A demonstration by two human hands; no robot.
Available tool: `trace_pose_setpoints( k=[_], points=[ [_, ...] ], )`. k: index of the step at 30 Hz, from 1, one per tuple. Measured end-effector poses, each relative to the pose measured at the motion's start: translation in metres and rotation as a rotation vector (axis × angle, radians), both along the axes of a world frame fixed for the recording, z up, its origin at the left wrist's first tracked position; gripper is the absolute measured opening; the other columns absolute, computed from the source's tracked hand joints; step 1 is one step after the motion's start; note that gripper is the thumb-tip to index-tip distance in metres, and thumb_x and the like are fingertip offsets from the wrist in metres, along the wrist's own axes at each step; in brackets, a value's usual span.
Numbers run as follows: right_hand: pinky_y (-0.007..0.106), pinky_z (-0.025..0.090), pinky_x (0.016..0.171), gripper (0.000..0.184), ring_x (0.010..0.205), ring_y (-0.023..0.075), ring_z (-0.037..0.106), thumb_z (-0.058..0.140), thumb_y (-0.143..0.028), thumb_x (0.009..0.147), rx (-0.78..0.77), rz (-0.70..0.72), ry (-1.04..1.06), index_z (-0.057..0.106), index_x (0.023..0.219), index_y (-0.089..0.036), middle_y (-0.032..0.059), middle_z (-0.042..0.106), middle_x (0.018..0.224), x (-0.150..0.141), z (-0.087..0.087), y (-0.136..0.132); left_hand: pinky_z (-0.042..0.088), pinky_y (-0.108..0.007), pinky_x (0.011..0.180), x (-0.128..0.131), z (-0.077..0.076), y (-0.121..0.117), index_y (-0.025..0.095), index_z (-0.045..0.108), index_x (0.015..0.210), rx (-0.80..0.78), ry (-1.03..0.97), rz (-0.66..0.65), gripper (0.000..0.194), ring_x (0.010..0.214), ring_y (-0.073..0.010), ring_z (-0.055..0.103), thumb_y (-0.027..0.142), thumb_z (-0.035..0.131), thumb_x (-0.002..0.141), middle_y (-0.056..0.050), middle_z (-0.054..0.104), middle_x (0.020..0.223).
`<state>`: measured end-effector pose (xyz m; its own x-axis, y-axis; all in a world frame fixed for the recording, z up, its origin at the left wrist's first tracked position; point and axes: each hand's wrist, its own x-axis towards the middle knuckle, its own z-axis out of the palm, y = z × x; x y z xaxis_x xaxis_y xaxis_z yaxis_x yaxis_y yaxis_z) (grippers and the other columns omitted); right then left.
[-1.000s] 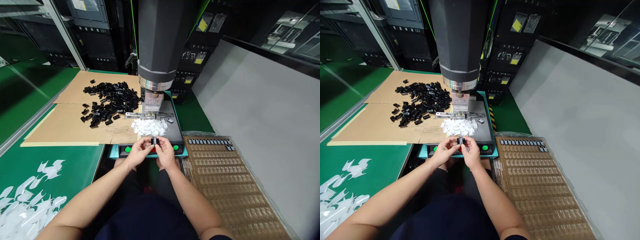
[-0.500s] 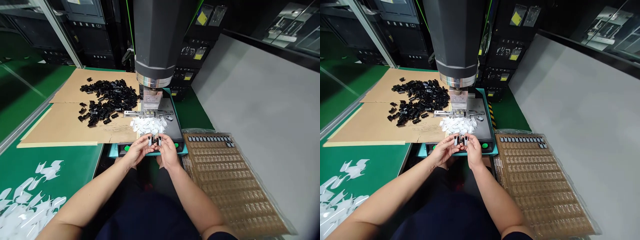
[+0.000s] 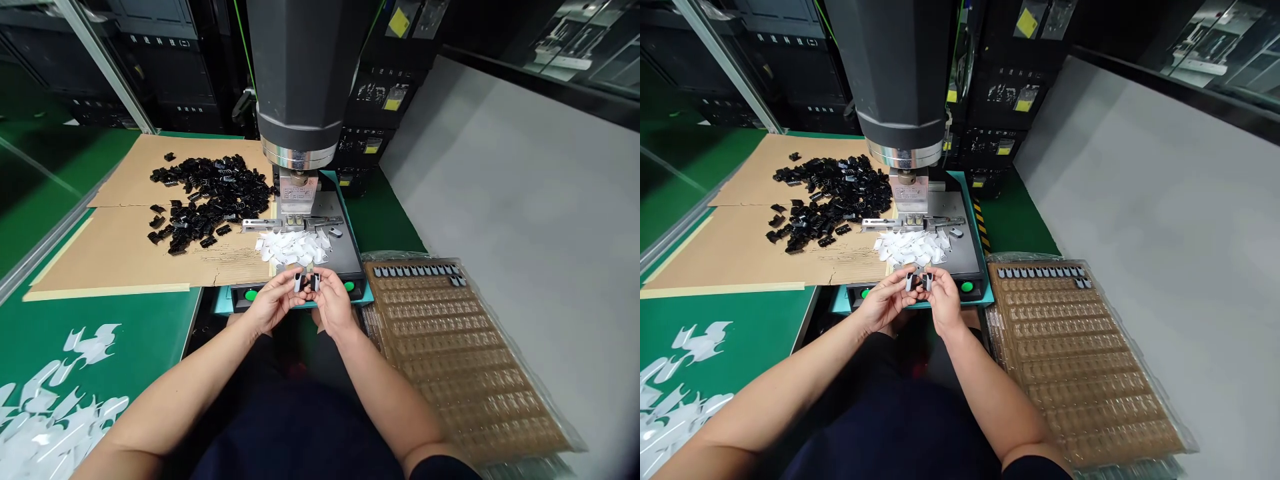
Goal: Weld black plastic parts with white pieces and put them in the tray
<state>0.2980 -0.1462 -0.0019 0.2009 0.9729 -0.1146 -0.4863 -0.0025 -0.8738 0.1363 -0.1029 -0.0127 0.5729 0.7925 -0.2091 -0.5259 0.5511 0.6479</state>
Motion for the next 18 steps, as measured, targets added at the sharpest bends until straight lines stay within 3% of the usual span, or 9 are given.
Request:
trace_pose_setpoints(
  k=[7,18],
  points=[
    [0.031,0.063,0.068,0.032,0.077,0.0150,0.070,0.075,-0.037,0.090,0.023,0.006,-0.080,0.062,0.117,-0.026,0.0033,0.074,0.110,0.0007,-0.0023,-0.0011,0.067,-0.028,0.078,0.0010,-0.0025,-0.0011,0.019,0.070,0.134,0.019,0.010,-0.011,0.046,0.088,-0.0187,0.078,0.027,0.082,0.090,-0.011,0.077,0.112],
    [0.030,0.063,0.062,0.035,0.076,0.0160,0.071,0.076,-0.046,0.091,0.081,-0.043,-0.186,0.048,0.104,-0.029,0.0001,0.074,0.106,0.0025,-0.0095,-0.0031,0.067,-0.028,0.077,0.0009,-0.0055,-0.0022,0.018,0.070,0.134,0.022,0.022,-0.019,0.047,0.085,-0.0190,0.078,0.026,0.082,0.090,-0.008,0.077,0.094]
  ],
)
